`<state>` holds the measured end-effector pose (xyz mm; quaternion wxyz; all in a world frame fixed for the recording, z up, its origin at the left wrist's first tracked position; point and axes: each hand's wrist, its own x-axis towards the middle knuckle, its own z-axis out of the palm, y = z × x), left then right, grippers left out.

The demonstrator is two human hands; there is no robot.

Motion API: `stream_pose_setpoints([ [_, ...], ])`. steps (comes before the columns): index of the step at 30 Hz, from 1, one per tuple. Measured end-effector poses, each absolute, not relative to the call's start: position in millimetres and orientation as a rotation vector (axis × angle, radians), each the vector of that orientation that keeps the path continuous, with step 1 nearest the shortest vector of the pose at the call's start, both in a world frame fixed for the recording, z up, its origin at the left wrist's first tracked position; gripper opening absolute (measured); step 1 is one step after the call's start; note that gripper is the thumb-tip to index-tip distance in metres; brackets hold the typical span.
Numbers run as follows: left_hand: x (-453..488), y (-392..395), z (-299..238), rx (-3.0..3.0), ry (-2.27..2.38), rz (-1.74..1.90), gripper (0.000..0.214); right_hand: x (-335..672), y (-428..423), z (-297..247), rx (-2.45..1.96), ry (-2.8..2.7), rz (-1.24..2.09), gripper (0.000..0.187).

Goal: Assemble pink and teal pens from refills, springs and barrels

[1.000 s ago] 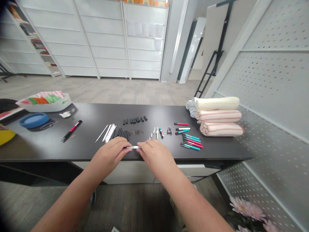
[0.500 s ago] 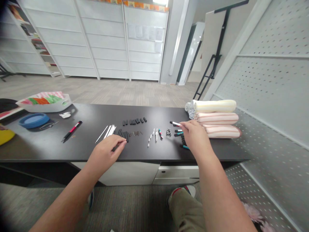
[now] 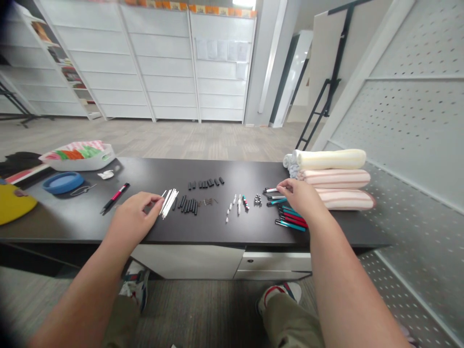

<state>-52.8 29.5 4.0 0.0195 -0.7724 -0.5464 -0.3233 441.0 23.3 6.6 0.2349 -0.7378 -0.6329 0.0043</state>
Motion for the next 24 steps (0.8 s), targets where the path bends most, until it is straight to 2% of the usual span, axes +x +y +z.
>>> stream_pose_setpoints([
  [4,-94.6,42.2,2.1,-2.199,-1.813,-0.813,0.028,451.0,29.8,-2.6,-2.041,-1.726,0.021,0.034],
  [12,-152.5,48.5,-5.2,-1.827,-2.096,-0.475,0.050,459.1,26.2,-13.4,-2.057,-1.754,0.072,0.034],
  [15,-162.3,49.4,-12.0,-1.782,-2.129,-0.467,0.052,458.4,26.4,-15.3,-2.051,-1.759,0.078,0.035],
  [21,-170.2,53.2,-20.0,-1.793,-2.095,-0.609,0.036,460.6,27.0,-19.0,-2.057,-1.787,0.077,0.038],
  [24,-169.2,51.7,-18.9,-1.781,-2.119,-0.657,0.037,459.1,26.2,-17.1,-2.063,-1.790,0.075,0.036],
])
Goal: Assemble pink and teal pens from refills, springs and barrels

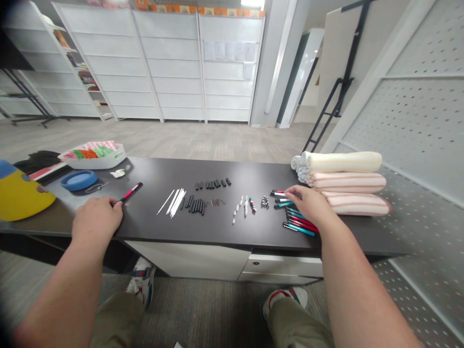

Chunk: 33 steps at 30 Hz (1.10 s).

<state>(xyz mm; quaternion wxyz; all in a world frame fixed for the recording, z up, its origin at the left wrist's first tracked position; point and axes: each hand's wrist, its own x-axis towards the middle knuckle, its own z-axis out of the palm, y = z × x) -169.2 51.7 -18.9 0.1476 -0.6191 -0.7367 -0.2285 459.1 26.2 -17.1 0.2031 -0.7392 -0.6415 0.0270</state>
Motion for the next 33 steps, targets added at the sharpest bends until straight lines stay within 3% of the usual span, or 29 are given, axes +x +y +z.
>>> stream_pose_setpoints([
  [7,-154.2,39.4,7.0,-1.706,-2.279,-0.781,0.028,460.7,27.0,-18.5,-2.078,-1.841,-0.016,0.036],
  [11,-133.1,30.6,30.1,-1.752,-2.306,-1.159,0.022,465.2,29.5,-18.2,-1.990,-1.897,-0.032,0.036],
  [17,-82.3,15.2,32.2,-2.052,-2.029,-1.653,0.031,395.5,8.5,5.8,-1.710,-1.813,-0.213,0.035],
  [23,-32.0,-3.4,17.3,-2.712,-1.347,-1.562,0.014,277.2,-40.9,19.7,-1.460,-1.838,0.372,0.041],
  [27,-17.3,-9.8,4.3,-2.873,-1.250,-1.636,0.013,244.9,-51.1,17.3,-1.399,-1.885,0.566,0.028],
  [29,-13.3,-11.9,-1.3,-2.881,-1.346,-1.825,0.012,238.2,-50.8,14.1,-1.382,-1.889,0.619,0.028],
  [33,-6.0,-13.0,-8.0,-2.693,-1.637,-2.532,0.020,224.8,-50.3,6.2,-1.313,-1.874,0.769,0.022],
])
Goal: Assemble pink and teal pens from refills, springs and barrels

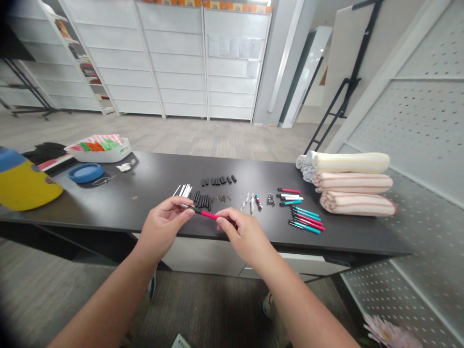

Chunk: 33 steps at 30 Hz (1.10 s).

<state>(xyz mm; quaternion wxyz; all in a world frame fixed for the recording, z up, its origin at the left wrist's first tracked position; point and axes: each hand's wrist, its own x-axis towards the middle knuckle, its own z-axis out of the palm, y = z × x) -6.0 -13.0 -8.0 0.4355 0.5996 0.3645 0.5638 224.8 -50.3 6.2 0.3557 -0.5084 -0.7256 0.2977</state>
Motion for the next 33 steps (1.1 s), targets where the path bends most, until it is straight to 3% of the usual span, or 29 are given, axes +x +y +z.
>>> stream_pose_setpoints([
  [17,3.2,11.1,-10.1,0.828,0.665,1.564,0.030,211.0,-40.2,-6.9,-1.365,-1.847,0.768,0.018],
  [33,2.3,12.6,-11.4,0.873,0.648,1.486,0.035,209.0,-42.7,-2.3,-1.363,-1.858,0.840,0.037],
])
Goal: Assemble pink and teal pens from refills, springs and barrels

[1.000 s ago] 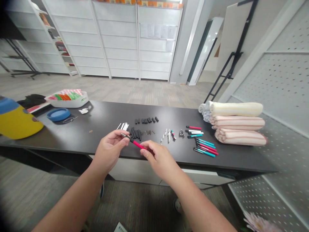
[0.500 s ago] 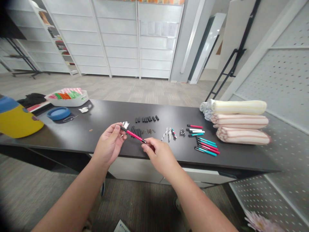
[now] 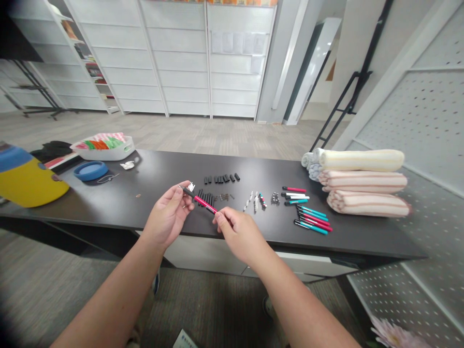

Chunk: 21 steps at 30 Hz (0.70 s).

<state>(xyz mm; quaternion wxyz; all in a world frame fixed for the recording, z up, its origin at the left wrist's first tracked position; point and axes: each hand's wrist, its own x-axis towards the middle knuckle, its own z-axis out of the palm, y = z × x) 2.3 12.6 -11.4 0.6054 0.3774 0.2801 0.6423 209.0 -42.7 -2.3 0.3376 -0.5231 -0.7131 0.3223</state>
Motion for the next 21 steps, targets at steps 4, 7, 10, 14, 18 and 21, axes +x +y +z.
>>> stream_pose_setpoints([
  [4,-0.4,12.1,-14.0,0.890,0.596,1.426,0.030,209.6,-41.8,-4.3,-1.320,-1.829,0.937,0.041],
  [7,-0.7,9.8,-14.1,0.943,0.582,1.338,0.026,210.4,-40.1,-7.2,-1.290,-1.771,1.028,0.044],
  [10,0.8,7.9,-13.2,0.973,0.601,1.312,0.030,211.5,-38.7,-8.5,-1.265,-1.711,1.123,0.049],
  [14,2.1,7.0,-11.6,0.948,0.639,1.325,0.028,214.4,-36.8,-7.9,-1.218,-1.660,1.251,0.052],
  [18,2.7,6.5,-10.1,0.928,0.669,1.372,0.029,217.0,-35.1,-7.8,-1.210,-1.667,1.248,0.051],
  [21,5.1,6.2,-8.6,0.930,0.695,1.406,0.031,216.2,-34.9,-8.6,-1.252,-1.683,1.163,0.047],
])
